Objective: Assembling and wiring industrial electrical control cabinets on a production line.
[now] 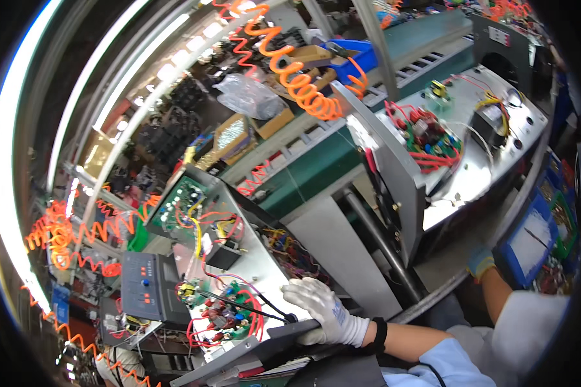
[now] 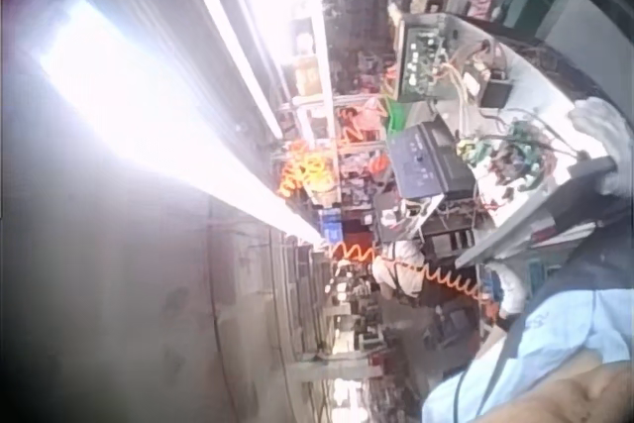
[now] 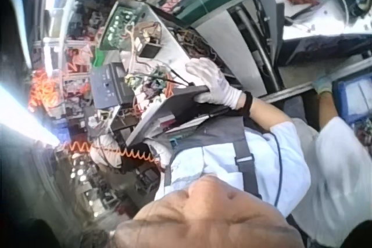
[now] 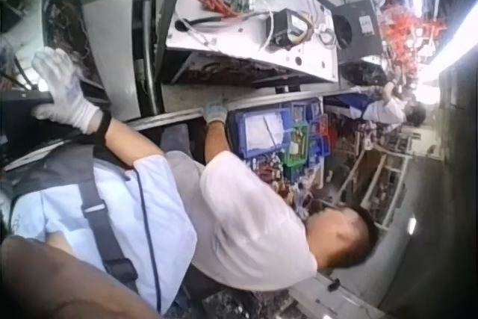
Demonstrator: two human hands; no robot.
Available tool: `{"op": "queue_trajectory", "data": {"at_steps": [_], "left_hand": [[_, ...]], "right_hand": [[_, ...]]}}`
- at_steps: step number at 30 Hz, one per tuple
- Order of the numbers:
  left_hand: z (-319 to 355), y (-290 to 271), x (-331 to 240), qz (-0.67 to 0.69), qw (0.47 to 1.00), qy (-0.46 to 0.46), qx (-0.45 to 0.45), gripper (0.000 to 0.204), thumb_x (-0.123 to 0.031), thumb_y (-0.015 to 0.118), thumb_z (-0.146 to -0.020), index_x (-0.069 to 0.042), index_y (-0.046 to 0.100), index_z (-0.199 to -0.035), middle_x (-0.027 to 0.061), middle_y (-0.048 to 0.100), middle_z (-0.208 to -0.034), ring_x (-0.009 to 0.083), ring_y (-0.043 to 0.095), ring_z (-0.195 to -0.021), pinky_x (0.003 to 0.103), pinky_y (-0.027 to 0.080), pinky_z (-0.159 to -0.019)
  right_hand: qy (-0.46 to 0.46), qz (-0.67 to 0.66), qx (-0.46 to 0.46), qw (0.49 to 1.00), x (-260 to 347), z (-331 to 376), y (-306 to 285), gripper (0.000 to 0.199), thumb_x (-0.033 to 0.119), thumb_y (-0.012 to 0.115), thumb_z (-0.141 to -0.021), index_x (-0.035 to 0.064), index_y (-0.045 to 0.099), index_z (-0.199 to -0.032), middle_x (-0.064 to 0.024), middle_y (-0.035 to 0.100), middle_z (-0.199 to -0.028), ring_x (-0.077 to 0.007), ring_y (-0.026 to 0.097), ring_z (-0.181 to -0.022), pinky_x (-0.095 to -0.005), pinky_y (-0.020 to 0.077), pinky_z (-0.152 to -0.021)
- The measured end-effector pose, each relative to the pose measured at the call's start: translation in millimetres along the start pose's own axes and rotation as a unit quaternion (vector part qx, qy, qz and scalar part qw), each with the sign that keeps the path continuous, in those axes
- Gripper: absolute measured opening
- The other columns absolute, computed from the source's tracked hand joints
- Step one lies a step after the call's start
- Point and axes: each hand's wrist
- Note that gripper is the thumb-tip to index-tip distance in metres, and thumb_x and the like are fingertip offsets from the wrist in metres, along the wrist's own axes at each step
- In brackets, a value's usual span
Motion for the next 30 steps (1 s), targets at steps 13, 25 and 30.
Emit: {"op": "queue_trajectory", "data": {"at_steps": [13,25,30], "left_hand": [[142,122,-122,-0.448,0.857,-0.027,0.251,0.048,-0.01,0.062,-0.089,0.0,0.046,-0.133,0.0082,0.061,-0.116,0.0151,0.061,-0.096,0.03,0.049,-0.086],[-216,35,-198,-0.346,0.861,0.373,0.01,0.075,-0.031,0.067,-0.083,0.004,0.036,-0.141,0.0243,0.044,-0.14,0.0344,0.045,-0.13,0.037,0.035,-0.108],[-294,107,-219,-0.304,0.884,0.347,0.07,0.061,-0.019,0.06,-0.072,-0.002,0.049,-0.13,0.0231,0.057,-0.123,0.0358,0.054,-0.117,0.039,0.042,-0.098]], "right_hand": [[0.189,0.032,-0.115,0.975,5,20,-85,0.068,0.023,0.059,-0.089,-0.0039,0.03,-0.144,-0.0192,0.039,-0.143,-0.029,0.04,-0.132,-0.0399,0.0303,-0.111],[0.122,0.303,-0.115,0.938,158,-16,13,0.112,0.077,0.048,-0.08,-0.0043,0.013,-0.149,-0.0219,0.017,-0.154,-0.0331,0.018,-0.143,-0.043,0.015,-0.116],[0.202,0.432,-0.031,0.878,198,-18,30,0.126,0.084,0.053,-0.069,-0.0053,0.012,-0.148,-0.0244,0.011,-0.155,-0.0344,0.014,-0.144,-0.0434,0.0124,-0.116]]}}
Point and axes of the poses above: each hand's wrist, its own z-axis away from the middle knuckle, its own y-axis out of the palm, x = y × z
